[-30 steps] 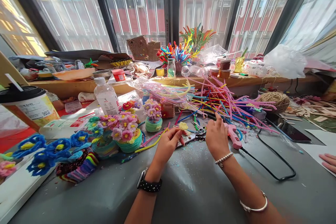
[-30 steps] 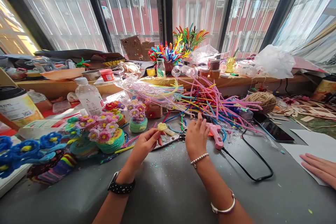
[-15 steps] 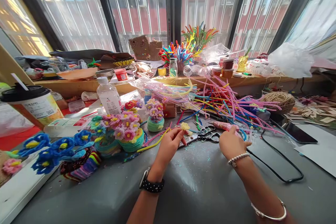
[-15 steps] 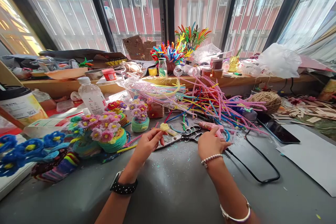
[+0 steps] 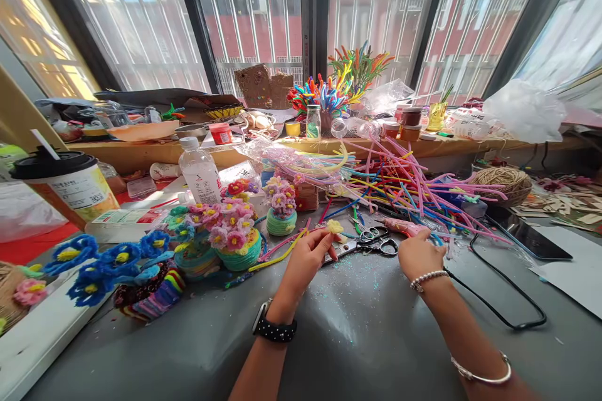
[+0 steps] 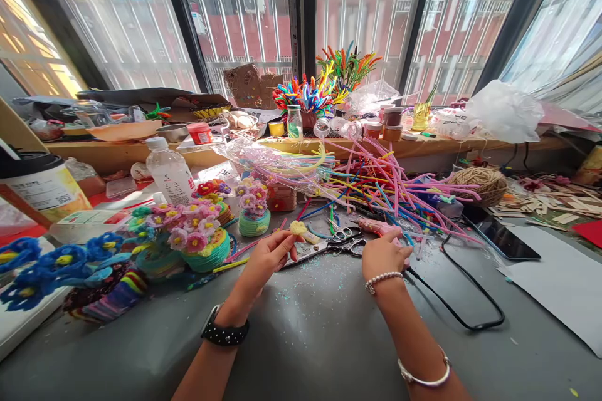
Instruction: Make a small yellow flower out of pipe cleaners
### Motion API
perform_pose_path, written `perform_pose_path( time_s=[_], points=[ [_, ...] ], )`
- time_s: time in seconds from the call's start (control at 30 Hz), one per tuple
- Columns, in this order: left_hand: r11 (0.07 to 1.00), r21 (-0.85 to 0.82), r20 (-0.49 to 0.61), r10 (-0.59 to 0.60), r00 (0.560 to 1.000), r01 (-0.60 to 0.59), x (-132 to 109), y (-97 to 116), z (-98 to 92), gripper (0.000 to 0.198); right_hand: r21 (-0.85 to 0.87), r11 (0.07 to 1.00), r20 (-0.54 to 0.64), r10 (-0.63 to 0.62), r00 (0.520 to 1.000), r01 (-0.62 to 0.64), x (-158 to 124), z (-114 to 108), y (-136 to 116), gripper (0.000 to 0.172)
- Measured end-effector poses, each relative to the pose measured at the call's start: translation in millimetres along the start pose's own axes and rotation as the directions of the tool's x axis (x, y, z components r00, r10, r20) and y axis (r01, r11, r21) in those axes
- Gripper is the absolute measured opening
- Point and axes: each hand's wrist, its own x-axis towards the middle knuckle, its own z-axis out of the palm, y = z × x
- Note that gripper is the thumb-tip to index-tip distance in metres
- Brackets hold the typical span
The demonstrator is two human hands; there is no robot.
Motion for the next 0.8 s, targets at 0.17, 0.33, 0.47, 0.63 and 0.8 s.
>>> perform_pose_path(
  time_s=[0.17,0.33,0.47,0.63,0.8],
  points=[
    [1.000,0.005,0.001,0.000,1.000,0.000,0,-1,-0.5,0.036,-0.043,0.999,-0.027,0.002,1.000,-0.003,1,4,-3,0.038],
    [1.000,0.003,0.005,-0.012,1.000,0.012,1,-1,-1.3,0.035,-0.082,0.995,0.007,-0.051,0.999,0.051,1,6,-3,0.037],
    [1.000,-0.001,0.020,-0.027,0.999,0.027,0,0,-1.0,0.035,-0.059,0.992,0.036,-0.108,0.994,0.110,2,4,0,0.037],
    [0.998,-0.027,0.026,-0.057,0.998,0.058,0,1,-0.4,0.036,-0.023,0.992,0.028,-0.122,0.992,0.123,6,2,2,0.035],
    [0.995,-0.053,0.038,-0.077,0.996,0.079,0,1,0.5,0.037,-0.021,0.993,0.008,-0.120,0.993,0.120,11,3,3,0.036]
  ],
)
